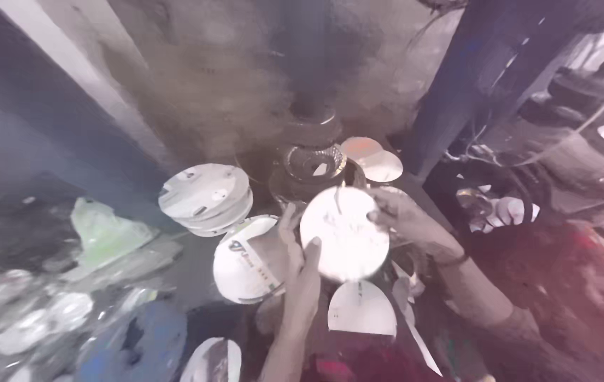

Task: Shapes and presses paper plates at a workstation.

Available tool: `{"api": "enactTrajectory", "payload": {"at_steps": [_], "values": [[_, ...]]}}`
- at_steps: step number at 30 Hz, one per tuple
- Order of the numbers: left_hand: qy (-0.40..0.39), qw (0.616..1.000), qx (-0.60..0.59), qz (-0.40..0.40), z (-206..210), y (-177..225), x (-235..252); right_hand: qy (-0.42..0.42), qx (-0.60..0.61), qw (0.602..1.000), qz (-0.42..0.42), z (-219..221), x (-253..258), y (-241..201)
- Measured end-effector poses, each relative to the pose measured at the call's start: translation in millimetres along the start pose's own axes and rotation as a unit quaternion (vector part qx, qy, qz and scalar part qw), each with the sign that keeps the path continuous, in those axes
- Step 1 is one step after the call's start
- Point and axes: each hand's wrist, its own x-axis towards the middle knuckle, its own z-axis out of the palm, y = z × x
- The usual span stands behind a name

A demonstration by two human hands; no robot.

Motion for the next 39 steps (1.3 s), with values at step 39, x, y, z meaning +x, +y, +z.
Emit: {"api": "enactTrajectory", "payload": {"at_steps": [39], "values": [[0.174, 0.97, 0.126, 0.118, -151, 18, -83, 0.084, 0.003, 0.956, -0.282, 173, 36, -22]]}}
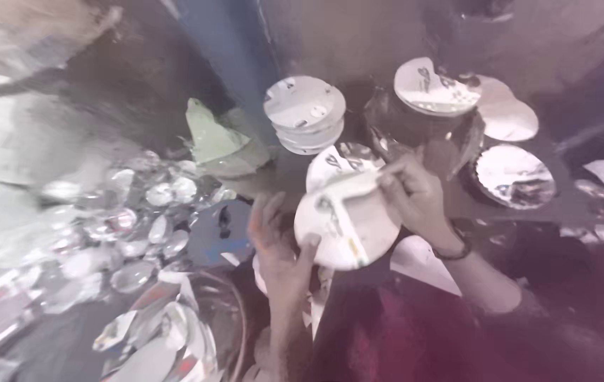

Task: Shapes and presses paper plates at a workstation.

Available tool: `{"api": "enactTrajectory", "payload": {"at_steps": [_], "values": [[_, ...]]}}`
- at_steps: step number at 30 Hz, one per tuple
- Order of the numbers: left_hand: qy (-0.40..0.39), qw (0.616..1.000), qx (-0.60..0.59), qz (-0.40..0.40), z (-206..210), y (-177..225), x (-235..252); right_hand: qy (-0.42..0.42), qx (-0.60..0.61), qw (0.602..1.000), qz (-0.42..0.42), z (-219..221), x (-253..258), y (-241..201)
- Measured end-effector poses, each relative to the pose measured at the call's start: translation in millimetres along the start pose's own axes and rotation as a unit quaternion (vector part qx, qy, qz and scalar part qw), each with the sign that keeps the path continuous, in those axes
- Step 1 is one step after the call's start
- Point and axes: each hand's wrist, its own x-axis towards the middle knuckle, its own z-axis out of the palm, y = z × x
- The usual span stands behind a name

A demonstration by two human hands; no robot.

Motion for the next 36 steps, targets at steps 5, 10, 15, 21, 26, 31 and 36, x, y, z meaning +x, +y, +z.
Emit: {"api": "enactTrajectory", "payload": {"at_steps": [5, 10, 15, 21, 26, 31, 36], "values": [[-0.073, 0.997, 0.021, -0.004, 11, 5, -16, -0.05, -0.12, 0.982, 0.138, -50, -90, -2], [-0.14, 0.984, 0.013, -0.113, 5, -15, -39, -0.159, -0.419, 0.794, 0.412, -78, -186, 28], [-0.179, 0.967, -0.06, -0.169, 10, -24, -57, 0.046, -0.412, 0.874, 0.253, -80, -218, 37], [-0.185, 0.951, -0.154, -0.193, 26, -28, -66, -0.129, -0.43, 0.867, 0.217, -73, -197, 52], [-0.198, 0.948, -0.145, -0.2, 23, -29, -67, -0.102, -0.315, 0.929, 0.169, -81, -179, 50], [-0.245, 0.936, -0.056, -0.245, 40, -39, -83, -0.019, 0.012, 0.945, 0.327, -65, -173, 10], [-0.194, 0.944, 0.005, -0.265, 44, -47, -82, -0.148, -0.345, 0.905, 0.198, -67, -182, 50]]}}
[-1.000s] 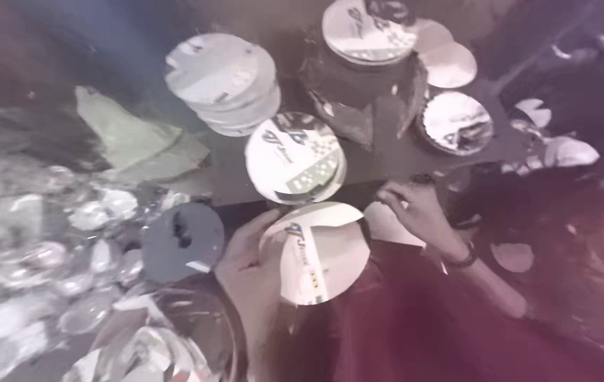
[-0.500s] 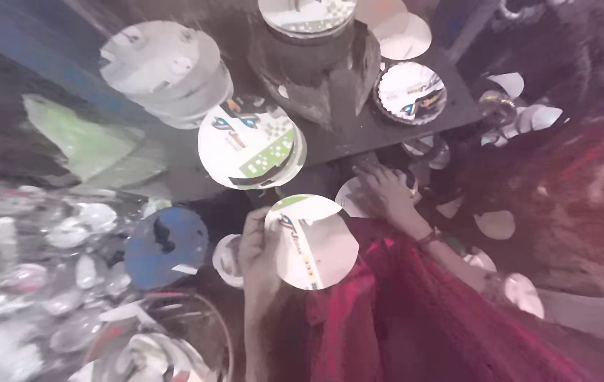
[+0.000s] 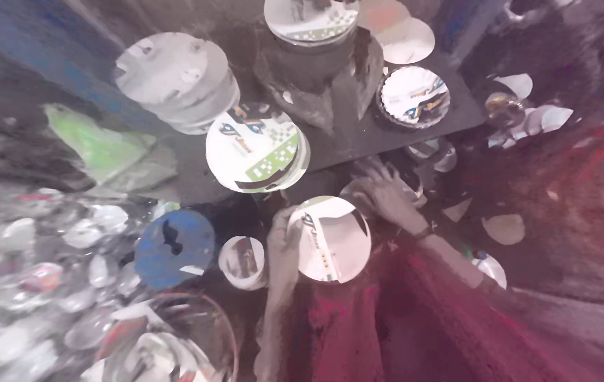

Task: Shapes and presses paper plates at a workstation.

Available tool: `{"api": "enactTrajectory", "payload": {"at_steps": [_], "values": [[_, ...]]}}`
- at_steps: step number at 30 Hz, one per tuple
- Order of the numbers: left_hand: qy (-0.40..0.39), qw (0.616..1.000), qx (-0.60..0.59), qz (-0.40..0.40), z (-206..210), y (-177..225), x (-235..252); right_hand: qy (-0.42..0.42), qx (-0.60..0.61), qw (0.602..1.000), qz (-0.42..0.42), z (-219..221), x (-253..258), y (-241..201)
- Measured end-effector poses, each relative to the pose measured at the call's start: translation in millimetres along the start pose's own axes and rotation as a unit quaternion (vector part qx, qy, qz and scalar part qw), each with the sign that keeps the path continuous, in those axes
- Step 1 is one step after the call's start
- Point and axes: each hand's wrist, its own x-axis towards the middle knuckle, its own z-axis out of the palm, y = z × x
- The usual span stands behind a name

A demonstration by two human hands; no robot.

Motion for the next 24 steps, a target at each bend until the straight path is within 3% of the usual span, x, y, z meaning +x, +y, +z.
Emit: {"api": "enactTrajectory", "payload": {"at_steps": [1, 3, 6, 8, 10, 11, 13, 16, 18, 21, 24], "values": [[0.011, 1.0, 0.009, 0.001, -8, 0, 1, -0.012, -0.044, 0.999, -0.009, 7, 2, 16], [0.011, 1.0, 0.004, 0.018, -23, 1, 4, 0.028, -0.008, 1.0, -0.007, 2, 5, 22], [0.02, 0.999, -0.032, 0.027, -30, 2, -1, 0.099, 0.179, 0.978, 0.047, -16, 4, 3], [0.011, 0.998, -0.044, 0.035, -23, 0, -3, 0.068, 0.313, 0.944, 0.08, -18, 4, -15], [-0.048, 0.997, -0.045, 0.036, -13, -4, -4, -0.041, 0.408, 0.908, 0.085, -23, 3, -34], [-0.093, 0.994, -0.051, 0.039, -9, -7, -6, -0.087, 0.416, 0.902, 0.075, -26, 6, -43], [-0.18, 0.981, -0.07, 0.037, -4, -8, -10, -0.085, 0.366, 0.926, 0.037, -40, 22, -54], [-0.274, 0.954, -0.119, -0.001, 1, -13, -21, 0.055, 0.239, 0.968, -0.046, -60, 72, -75], [-0.299, 0.945, -0.131, 0.01, 2, -20, -21, 0.123, 0.172, 0.968, -0.136, -61, 119, -96], [-0.196, 0.966, -0.163, 0.032, -9, -11, -25, 0.083, 0.047, 0.979, -0.178, -41, 180, -121], [0.003, 0.983, -0.155, 0.094, -40, 9, -27, 0.038, -0.043, 0.99, -0.13, -19, 219, -125]]}}
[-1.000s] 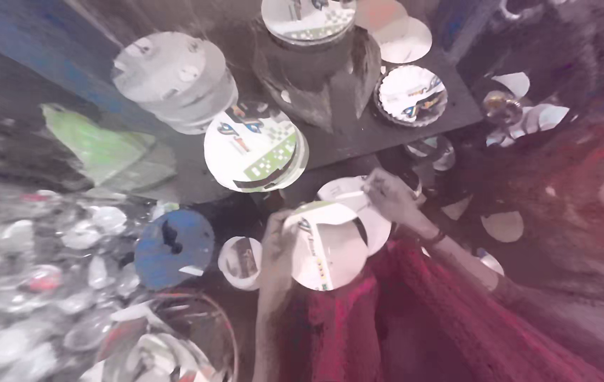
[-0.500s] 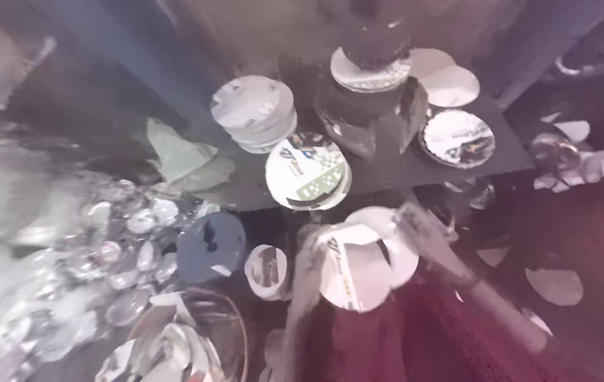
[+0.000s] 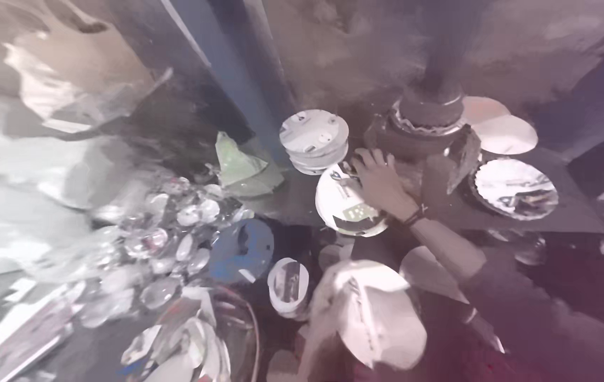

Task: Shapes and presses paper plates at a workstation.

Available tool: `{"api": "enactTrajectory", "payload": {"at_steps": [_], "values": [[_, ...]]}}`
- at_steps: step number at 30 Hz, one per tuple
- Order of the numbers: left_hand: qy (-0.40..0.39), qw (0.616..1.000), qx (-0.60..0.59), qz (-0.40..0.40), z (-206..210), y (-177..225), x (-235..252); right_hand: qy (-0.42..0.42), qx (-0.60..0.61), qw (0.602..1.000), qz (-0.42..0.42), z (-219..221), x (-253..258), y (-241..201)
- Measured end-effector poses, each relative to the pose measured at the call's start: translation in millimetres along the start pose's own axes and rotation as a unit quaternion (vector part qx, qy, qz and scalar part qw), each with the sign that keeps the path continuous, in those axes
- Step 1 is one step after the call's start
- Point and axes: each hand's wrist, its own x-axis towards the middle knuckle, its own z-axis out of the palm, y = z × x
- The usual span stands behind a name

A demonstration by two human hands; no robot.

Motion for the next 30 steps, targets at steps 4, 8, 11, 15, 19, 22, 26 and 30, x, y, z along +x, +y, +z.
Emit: {"api": "enactTrajectory", "payload": {"at_steps": [4, 8, 11, 15, 19, 22, 26, 30], "values": [[0.214, 0.972, 0.012, 0.099, -29, 35, 11, 0.136, 0.104, 0.985, 0.006, -25, 0, -4], [0.194, 0.969, -0.003, 0.152, -29, 47, 29, 0.059, 0.375, 0.925, -0.031, -45, -38, -22], [0.176, 0.974, -0.027, 0.137, -11, 37, 43, -0.056, 0.414, 0.908, -0.018, -36, -45, -45], [0.24, 0.966, -0.026, 0.092, -18, 32, 35, 0.002, 0.123, 0.992, 0.007, -8, -17, -20], [0.278, 0.952, 0.025, 0.129, -42, 36, 22, 0.056, 0.052, 0.997, 0.0, 2, -6, 2], [0.307, 0.943, 0.029, 0.126, -43, 35, 12, 0.153, 0.253, 0.955, 0.009, -16, -16, 4], [0.229, 0.97, 0.005, 0.079, -33, 29, 14, 0.013, 0.505, 0.863, 0.007, -35, -32, -25], [0.287, 0.953, 0.08, 0.055, -7, 30, 26, -0.026, 0.308, 0.95, -0.045, -25, -45, -55]]}}
